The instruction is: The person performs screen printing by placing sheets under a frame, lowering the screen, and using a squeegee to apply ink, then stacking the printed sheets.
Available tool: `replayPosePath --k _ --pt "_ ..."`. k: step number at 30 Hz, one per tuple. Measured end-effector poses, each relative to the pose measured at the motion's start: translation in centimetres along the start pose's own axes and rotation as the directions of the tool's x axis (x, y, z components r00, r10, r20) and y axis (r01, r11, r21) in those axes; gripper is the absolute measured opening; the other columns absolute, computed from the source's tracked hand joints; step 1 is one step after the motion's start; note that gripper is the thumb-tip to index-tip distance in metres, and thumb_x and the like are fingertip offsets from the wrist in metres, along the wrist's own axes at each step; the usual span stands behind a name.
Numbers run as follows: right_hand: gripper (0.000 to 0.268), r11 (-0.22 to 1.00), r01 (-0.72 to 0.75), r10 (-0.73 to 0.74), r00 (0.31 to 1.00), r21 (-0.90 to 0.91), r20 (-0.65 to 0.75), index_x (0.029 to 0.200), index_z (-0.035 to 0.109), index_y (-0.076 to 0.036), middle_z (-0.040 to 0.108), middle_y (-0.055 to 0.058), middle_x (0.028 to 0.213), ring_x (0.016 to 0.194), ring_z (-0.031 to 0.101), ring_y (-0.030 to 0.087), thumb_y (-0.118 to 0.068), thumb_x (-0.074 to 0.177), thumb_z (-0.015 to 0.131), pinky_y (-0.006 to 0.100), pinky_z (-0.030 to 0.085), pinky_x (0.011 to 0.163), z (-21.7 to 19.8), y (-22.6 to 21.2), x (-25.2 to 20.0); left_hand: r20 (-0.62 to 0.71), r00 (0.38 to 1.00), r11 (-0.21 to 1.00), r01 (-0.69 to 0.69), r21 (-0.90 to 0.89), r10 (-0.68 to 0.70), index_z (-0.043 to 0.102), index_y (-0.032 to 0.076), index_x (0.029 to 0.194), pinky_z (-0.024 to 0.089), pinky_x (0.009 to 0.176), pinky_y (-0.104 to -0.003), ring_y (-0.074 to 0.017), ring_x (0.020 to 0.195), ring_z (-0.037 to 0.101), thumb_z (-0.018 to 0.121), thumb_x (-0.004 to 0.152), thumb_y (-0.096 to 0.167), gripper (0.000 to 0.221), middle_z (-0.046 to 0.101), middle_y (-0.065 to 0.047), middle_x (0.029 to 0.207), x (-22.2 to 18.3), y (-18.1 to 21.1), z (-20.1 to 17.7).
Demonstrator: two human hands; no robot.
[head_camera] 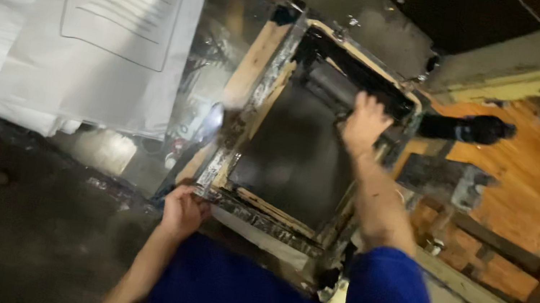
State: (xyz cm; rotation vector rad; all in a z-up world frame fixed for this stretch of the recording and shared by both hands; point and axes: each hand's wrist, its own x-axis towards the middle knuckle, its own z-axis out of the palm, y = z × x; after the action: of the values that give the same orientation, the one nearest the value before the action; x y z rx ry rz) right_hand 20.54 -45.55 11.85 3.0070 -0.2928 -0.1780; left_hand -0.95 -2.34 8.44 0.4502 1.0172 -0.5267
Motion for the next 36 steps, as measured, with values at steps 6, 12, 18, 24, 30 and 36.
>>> replayPosePath --k 6,12,18,24,30,36 --pt "0.08 0.996 0.08 -0.076 0.988 -0.026 0.138 0.151 0.05 -0.022 0.063 0.006 0.135 0.131 0.061 0.028 -0.045 0.084 0.085 0.072 0.053 0.101 0.0 2.0 2.8 -0.017 1.0 1.0 -0.006 0.03 0.007 0.057 0.023 0.08 0.043 0.066 -0.041 -0.0272 0.063 0.062 0.069 0.078 0.029 0.014 0.061 -0.001 0.075 -0.9 -0.5 0.6" --pt "0.082 0.996 0.086 -0.09 0.946 0.028 0.312 0.144 0.054 -0.021 0.063 0.006 0.135 0.133 0.06 0.03 -0.032 0.075 0.095 0.074 0.047 0.107 -2.1 -4.8 -19.3 0.086 0.996 0.997 0.029 0.073 -0.035 0.052 0.019 0.085 0.043 0.067 -0.045 -0.0285 0.067 0.058 0.067 0.086 0.022 0.016 0.053 -0.003 0.078 3.5 -1.3 -4.3" --pt "0.066 0.995 0.087 -0.074 0.965 0.043 -0.251 0.134 0.065 -0.023 0.062 0.004 0.118 0.117 0.06 0.03 -0.029 0.072 0.085 0.061 0.041 0.104 -8.3 -4.0 -31.3 0.45 0.821 0.872 -0.462 0.161 0.352 0.043 0.017 0.095 0.046 0.067 -0.031 -0.0148 0.066 0.045 0.071 0.091 -0.007 0.037 0.034 0.006 0.078 -0.4 -2.5 1.0" --pt "0.069 0.949 0.247 0.025 0.559 0.195 -0.828 0.139 0.067 -0.005 0.058 0.018 0.121 0.114 0.058 0.041 -0.008 0.07 0.072 0.052 0.038 0.103 -23.6 1.1 -23.1 0.881 0.427 0.315 -0.88 0.354 0.202 0.06 0.012 0.122 0.062 0.085 -0.038 -0.0305 0.1 0.072 0.093 0.078 -0.002 0.057 0.061 -0.008 0.109 0.0 1.1 10.2" --pt "0.054 0.897 0.386 0.008 0.475 0.216 -0.88 0.124 0.064 -0.002 0.067 0.016 0.113 0.108 0.063 0.032 0.004 0.071 0.065 0.042 0.044 0.091 -33.2 3.8 -15.2 0.855 0.51 -0.568 -0.678 0.468 0.096 0.076 0.031 0.1 0.047 0.073 -0.052 -0.0265 0.103 0.062 0.084 0.084 0.056 0.03 0.054 -0.004 0.114 7.6 0.0 2.6" --pt "0.047 0.811 0.53 -0.121 0.566 0.247 -0.815 0.133 0.06 0.009 0.06 0.025 0.116 0.102 0.055 0.038 0.02 0.091 0.077 0.048 0.049 0.09 -37.7 8.1 -10.4 0.801 0.581 -0.243 -0.764 0.598 0.145 0.07 0.008 0.117 0.062 0.086 -0.038 -0.0239 0.1 0.073 0.076 0.093 0.007 0.025 0.063 -0.011 0.124 3.8 1.3 6.2"
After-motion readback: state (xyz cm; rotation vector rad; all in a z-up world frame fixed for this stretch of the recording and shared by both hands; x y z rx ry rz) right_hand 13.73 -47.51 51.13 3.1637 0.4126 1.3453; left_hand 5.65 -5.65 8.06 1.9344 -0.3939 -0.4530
